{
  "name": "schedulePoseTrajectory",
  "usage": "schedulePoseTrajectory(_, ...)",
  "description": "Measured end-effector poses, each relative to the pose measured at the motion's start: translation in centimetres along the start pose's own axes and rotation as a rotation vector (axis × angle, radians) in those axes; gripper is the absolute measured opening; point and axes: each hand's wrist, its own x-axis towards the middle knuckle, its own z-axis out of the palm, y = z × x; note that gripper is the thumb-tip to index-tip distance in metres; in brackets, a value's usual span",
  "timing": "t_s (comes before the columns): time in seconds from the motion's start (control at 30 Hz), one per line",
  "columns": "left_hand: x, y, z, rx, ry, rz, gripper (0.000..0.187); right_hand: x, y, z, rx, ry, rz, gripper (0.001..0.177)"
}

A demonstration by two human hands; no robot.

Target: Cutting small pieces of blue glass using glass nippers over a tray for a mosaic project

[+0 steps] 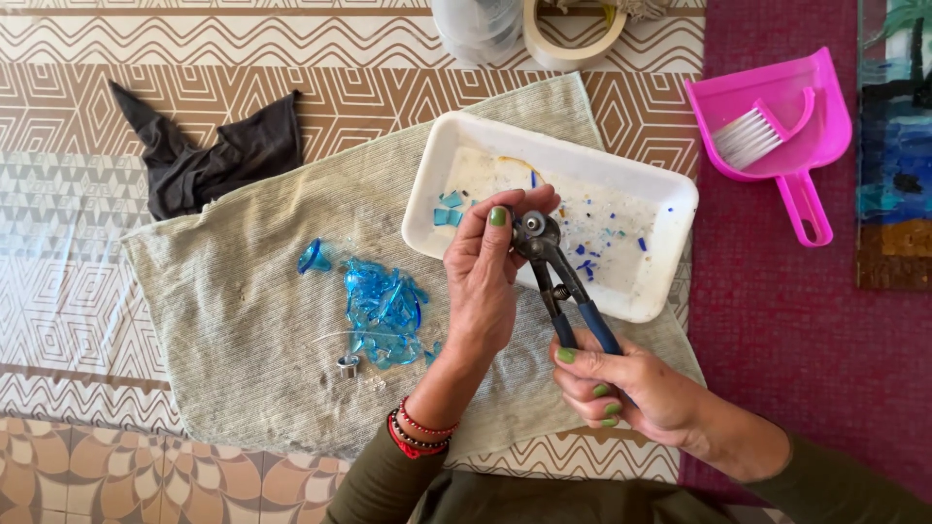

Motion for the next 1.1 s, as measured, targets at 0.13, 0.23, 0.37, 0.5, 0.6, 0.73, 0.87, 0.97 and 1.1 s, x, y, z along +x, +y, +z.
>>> schedulePoseTrajectory(0.13, 0.6, -0.2, -1.1, -0.070, -0.037, -0.024, 0.023, -0.1, 0.3, -0.2, -0.020, 0.020, -0.015, 0.011)
schedulePoseTrajectory(0.23, 0.9, -0.4, -1.3, -0.083, -0.056, 0.019, 0.023, -0.2, 0.5, -0.5, -0.043, 0.050, -0.042, 0.013)
schedulePoseTrajectory(0.37, 1.2, -0.5, -1.7, -0.100, -0.014, -0.013, 0.022, -0.4, 0.6, -1.1, -0.147, 0.099, -0.115, 0.013)
schedulePoseTrajectory(0.5, 1.3, -1.6, -2.0, -0.129, 0.070, -0.024, 0.025, -1.1, -1.0, -1.7, -0.585, 0.364, -0.351, 0.010)
schedulePoseTrajectory(0.6, 1.1, -1.6, -2.4, 0.001, 0.106, 0.001, 0.023, -1.4, -4.8, -2.0, -1.161, 0.726, -0.545, 0.015)
schedulePoseTrajectory(0.73, 1.3, -2.3, -2.7, 0.069, 0.043, 0.064, 0.025, -2.4, -10.6, -4.4, -1.580, 1.001, -0.816, 0.033)
schedulePoseTrajectory(0.87, 1.1, -2.9, -2.0, 0.197, -0.038, 0.078, 0.026, -2.6, -15.4, -7.8, -1.803, 1.382, -0.627, 0.023)
schedulePoseTrajectory(0.97, 1.0, -3.3, -1.3, 0.237, -0.104, 0.062, 0.026, -2.3, -17.9, -9.9, -1.747, 1.481, -0.480, 0.024)
schedulePoseTrajectory(1.1, 1.0, -2.6, -1.1, 0.242, -0.145, 0.058, 0.028, -1.6, -18.9, -9.6, -1.683, 1.445, -0.292, 0.032)
